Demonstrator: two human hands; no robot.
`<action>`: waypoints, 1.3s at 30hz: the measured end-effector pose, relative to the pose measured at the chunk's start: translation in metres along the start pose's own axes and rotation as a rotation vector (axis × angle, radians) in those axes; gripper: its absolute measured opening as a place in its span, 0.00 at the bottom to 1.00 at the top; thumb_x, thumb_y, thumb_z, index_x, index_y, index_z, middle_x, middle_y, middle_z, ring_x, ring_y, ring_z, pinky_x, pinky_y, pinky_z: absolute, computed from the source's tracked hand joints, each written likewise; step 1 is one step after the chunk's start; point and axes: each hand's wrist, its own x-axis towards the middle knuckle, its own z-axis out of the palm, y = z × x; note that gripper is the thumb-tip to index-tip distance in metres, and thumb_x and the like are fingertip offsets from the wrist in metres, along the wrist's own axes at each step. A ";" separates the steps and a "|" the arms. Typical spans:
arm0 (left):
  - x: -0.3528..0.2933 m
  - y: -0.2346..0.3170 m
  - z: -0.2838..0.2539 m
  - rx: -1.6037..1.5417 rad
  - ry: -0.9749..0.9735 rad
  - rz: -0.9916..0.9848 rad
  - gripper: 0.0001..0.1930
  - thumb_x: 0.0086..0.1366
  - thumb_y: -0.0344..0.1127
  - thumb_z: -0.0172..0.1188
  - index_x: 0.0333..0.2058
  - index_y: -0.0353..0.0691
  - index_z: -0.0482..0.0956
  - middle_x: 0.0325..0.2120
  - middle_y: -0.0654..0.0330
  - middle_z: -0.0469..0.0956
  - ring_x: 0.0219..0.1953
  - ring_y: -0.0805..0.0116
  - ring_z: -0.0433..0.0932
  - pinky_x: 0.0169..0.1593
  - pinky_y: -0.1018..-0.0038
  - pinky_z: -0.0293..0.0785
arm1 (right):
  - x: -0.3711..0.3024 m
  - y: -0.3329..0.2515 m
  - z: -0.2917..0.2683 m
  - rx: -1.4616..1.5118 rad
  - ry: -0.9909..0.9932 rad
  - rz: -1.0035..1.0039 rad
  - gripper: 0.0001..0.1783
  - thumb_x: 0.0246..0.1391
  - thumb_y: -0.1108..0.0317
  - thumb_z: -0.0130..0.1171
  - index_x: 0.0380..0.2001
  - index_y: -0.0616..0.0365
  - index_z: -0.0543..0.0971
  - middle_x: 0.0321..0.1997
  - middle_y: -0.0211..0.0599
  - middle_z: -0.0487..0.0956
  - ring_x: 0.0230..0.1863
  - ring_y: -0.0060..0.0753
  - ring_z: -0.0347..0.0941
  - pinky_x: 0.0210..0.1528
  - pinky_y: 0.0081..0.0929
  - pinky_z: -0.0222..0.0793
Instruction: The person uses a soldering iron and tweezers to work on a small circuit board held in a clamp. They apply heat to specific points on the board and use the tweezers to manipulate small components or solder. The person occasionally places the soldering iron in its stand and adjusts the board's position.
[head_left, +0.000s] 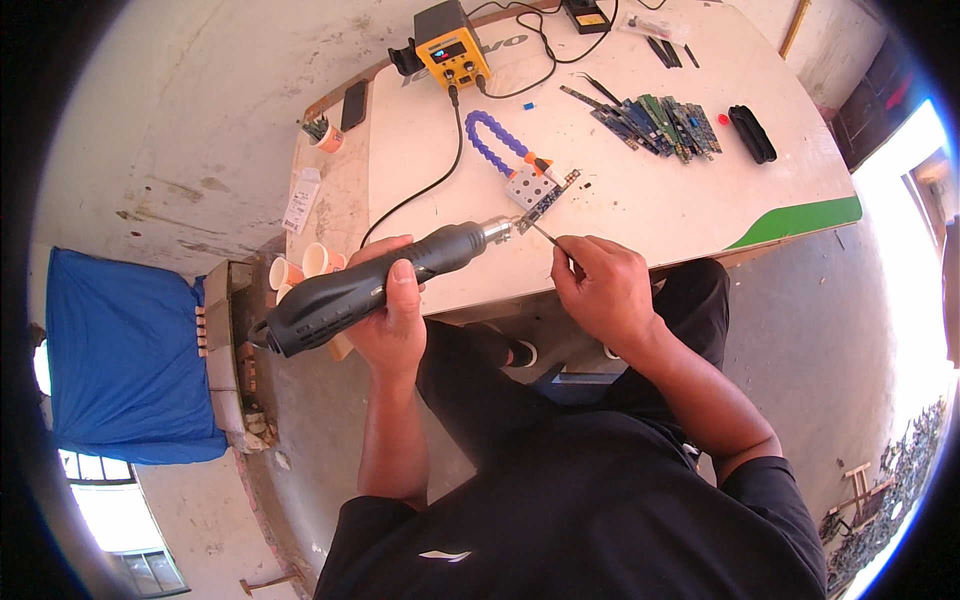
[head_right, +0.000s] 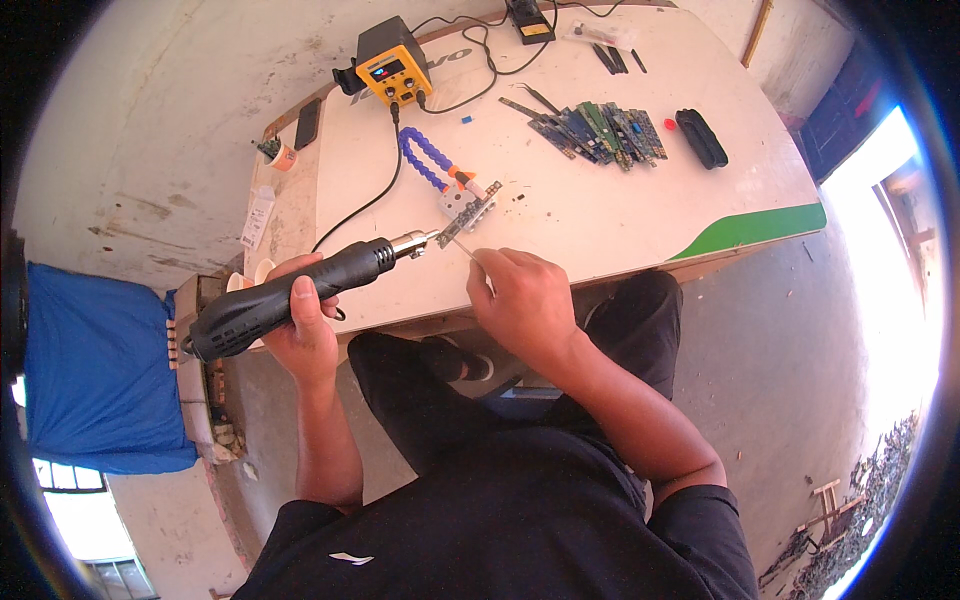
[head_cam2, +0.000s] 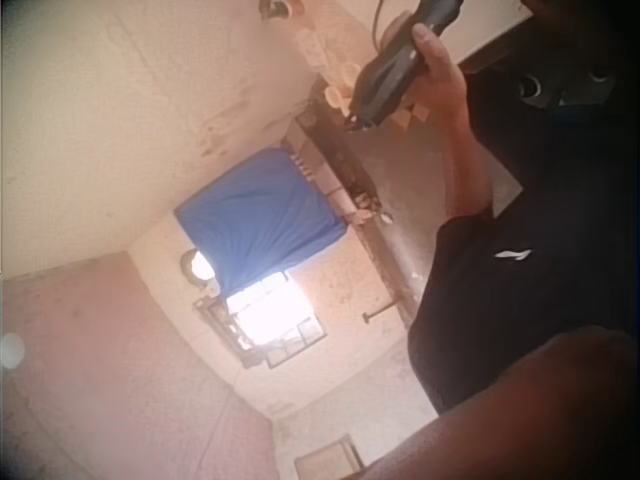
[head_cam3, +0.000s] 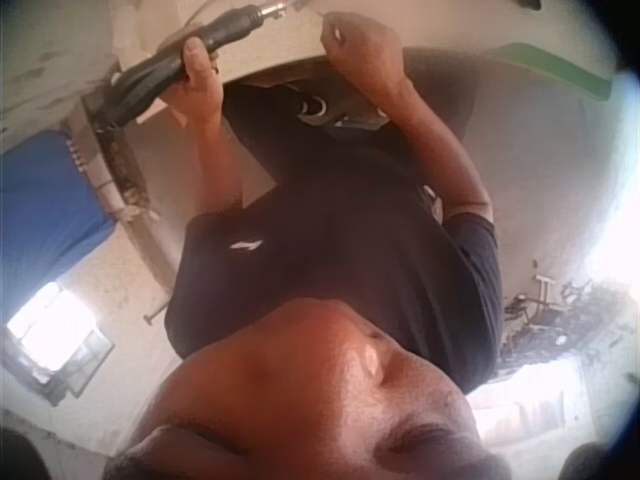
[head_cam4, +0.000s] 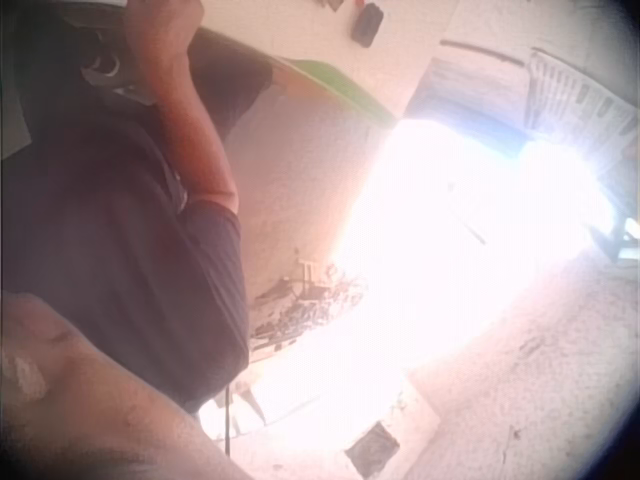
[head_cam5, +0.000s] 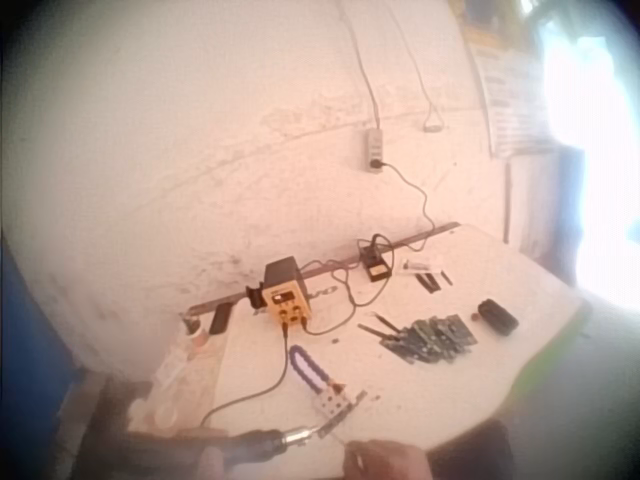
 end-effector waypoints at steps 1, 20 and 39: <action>0.000 0.001 0.000 0.000 0.000 0.001 0.20 0.75 0.45 0.62 0.48 0.29 0.80 0.41 0.53 0.86 0.24 0.75 0.79 0.26 0.80 0.75 | 0.000 0.000 0.000 0.005 0.010 0.004 0.04 0.58 0.73 0.65 0.30 0.60 0.82 0.25 0.45 0.80 0.29 0.51 0.81 0.33 0.45 0.78; 0.000 -0.001 -0.003 0.008 0.002 -0.027 0.21 0.74 0.45 0.63 0.48 0.29 0.80 0.42 0.53 0.86 0.25 0.74 0.79 0.27 0.80 0.76 | 0.003 0.000 0.006 0.006 -0.014 -0.013 0.08 0.59 0.70 0.64 0.26 0.58 0.79 0.25 0.45 0.80 0.29 0.53 0.81 0.33 0.47 0.77; 0.001 0.005 0.008 -0.074 -0.062 -0.095 0.12 0.74 0.33 0.65 0.49 0.30 0.82 0.35 0.60 0.82 0.29 0.77 0.77 0.36 0.78 0.75 | -0.016 0.074 -0.015 -0.151 0.028 0.262 0.05 0.61 0.68 0.65 0.33 0.58 0.85 0.29 0.49 0.83 0.29 0.56 0.82 0.35 0.46 0.77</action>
